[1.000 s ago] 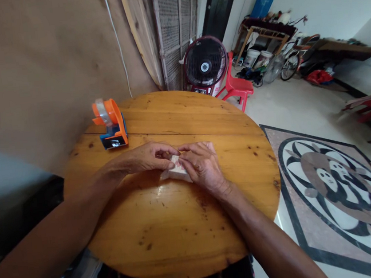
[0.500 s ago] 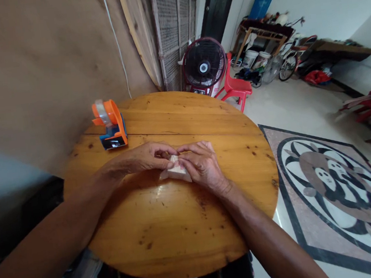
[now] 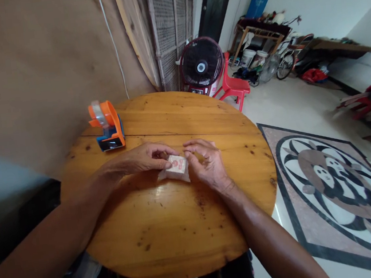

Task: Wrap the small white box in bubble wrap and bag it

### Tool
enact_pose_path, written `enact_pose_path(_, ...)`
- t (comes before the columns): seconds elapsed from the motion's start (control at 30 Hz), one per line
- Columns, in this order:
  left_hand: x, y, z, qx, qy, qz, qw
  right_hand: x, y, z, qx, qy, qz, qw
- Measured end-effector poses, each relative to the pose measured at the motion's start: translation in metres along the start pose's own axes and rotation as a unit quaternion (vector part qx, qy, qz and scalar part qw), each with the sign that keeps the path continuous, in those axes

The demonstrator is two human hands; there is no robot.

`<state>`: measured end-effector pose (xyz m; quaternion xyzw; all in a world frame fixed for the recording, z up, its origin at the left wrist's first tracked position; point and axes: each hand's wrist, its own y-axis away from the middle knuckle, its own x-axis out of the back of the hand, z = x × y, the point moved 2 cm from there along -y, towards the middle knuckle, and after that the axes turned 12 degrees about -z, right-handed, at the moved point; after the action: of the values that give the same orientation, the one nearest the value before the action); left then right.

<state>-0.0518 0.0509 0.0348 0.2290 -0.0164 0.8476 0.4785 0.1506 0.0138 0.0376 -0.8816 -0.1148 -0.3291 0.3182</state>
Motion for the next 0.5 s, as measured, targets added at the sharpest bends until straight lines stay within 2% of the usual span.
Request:
enact_pose_path(0.17,0.0006,0.0005,0.0015,-0.001,-0.026,0.015,1.000,-0.0043,0.0009,-0.0025,0.003,-0.002,-0.052,0.999)
enact_pose_path(0.37,0.0009,-0.0002,-0.0013,0.009,-0.026,0.003,1.000,0.0052,0.0016,0.0029,-0.016,-0.031,-0.010,0.999)
enact_pose_path(0.5,0.0015,0.0010,0.0000,0.016,-0.034,0.011,0.999,0.0027,0.0022,0.0033,0.002,0.013,-0.062,0.998)
